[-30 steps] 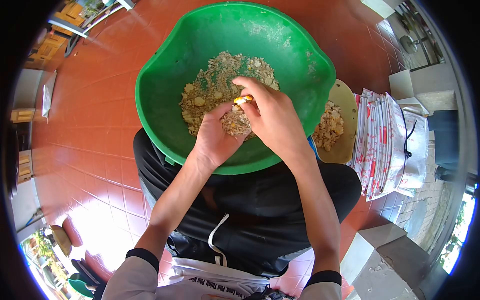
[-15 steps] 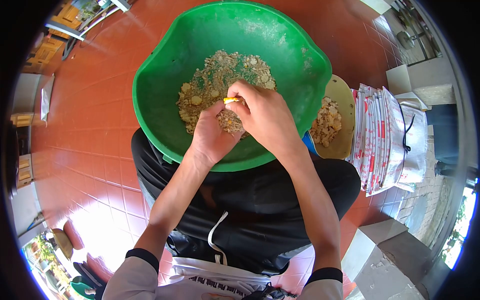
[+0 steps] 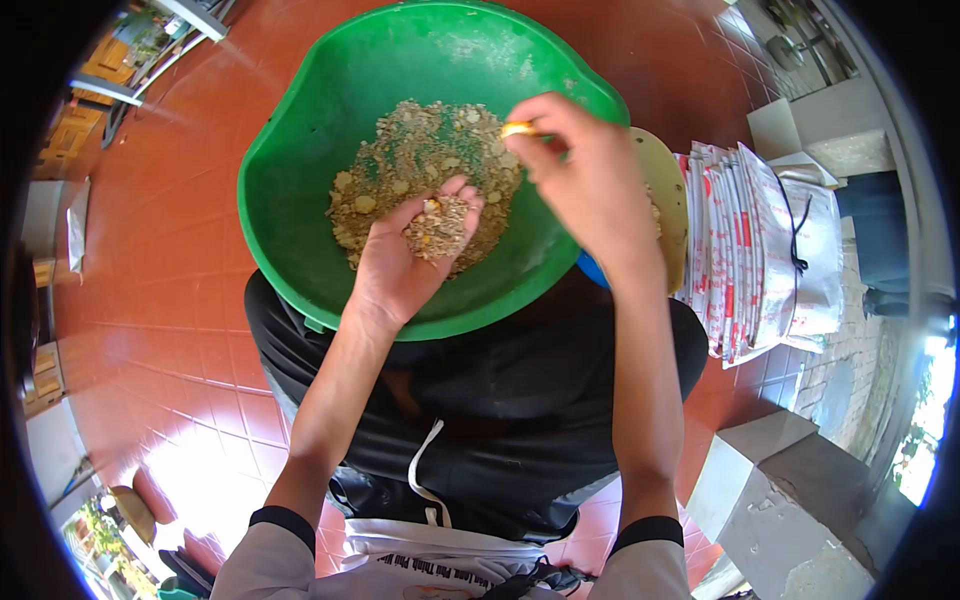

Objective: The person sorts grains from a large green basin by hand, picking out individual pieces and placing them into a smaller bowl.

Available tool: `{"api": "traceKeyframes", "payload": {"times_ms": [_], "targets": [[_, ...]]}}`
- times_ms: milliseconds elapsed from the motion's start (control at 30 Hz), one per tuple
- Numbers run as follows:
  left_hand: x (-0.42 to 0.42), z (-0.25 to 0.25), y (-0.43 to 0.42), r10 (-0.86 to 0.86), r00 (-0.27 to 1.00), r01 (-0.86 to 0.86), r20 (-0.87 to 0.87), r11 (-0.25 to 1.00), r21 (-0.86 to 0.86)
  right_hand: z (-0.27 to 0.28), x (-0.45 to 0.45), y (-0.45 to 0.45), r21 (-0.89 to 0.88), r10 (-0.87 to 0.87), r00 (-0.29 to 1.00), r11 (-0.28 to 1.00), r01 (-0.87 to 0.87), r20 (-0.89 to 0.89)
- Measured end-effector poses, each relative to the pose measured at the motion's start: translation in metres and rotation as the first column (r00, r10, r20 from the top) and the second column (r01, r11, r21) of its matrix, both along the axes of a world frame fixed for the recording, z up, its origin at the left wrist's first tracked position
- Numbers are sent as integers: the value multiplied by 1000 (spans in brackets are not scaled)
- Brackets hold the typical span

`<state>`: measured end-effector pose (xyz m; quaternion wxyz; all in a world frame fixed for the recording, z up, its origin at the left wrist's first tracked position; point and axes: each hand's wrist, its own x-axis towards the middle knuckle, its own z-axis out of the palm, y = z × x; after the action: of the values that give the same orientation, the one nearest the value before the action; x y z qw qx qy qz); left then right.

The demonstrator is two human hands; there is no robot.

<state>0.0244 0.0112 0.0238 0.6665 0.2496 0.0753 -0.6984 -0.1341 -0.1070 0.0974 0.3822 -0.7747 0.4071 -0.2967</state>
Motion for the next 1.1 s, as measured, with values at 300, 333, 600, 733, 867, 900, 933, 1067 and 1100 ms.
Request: {"api": "traceKeyframes", "payload": {"times_ms": [300,333,600,733,867,900,933,1067,1100], "targets": [[-1,5,-1,-21,999,19,51,999,32,-23,-96,-49,-415,-372,766,897,151,-525],[-2,7,-1,-16,998,14,56,999,35,-25,-94,-50,-412,-367,771,899,149,-521],[-4,7,1,-69,993,64,101,997,47,-18,19,24,-187,320,934,919,-347,-158],[0,-6,3,-91,993,91,73,996,12,-30,28,30,-191,343,901,898,-397,-265],[-1,-5,3,-61,996,60,68,998,24,-19,25,25,-119,330,927,928,-353,-180],[-1,-3,2,-56,997,55,52,998,33,-19,24,24,-119,335,925,926,-359,-180],[-1,-2,2,-50,997,49,52,998,33,-19,24,23,-96,305,934,940,-327,-186],[-2,2,2,-41,998,39,45,998,50,-15,24,25,-9,286,934,956,-294,-216],[-2,2,2,-46,996,42,71,998,47,-12,25,26,35,280,925,959,-281,-256]]}}
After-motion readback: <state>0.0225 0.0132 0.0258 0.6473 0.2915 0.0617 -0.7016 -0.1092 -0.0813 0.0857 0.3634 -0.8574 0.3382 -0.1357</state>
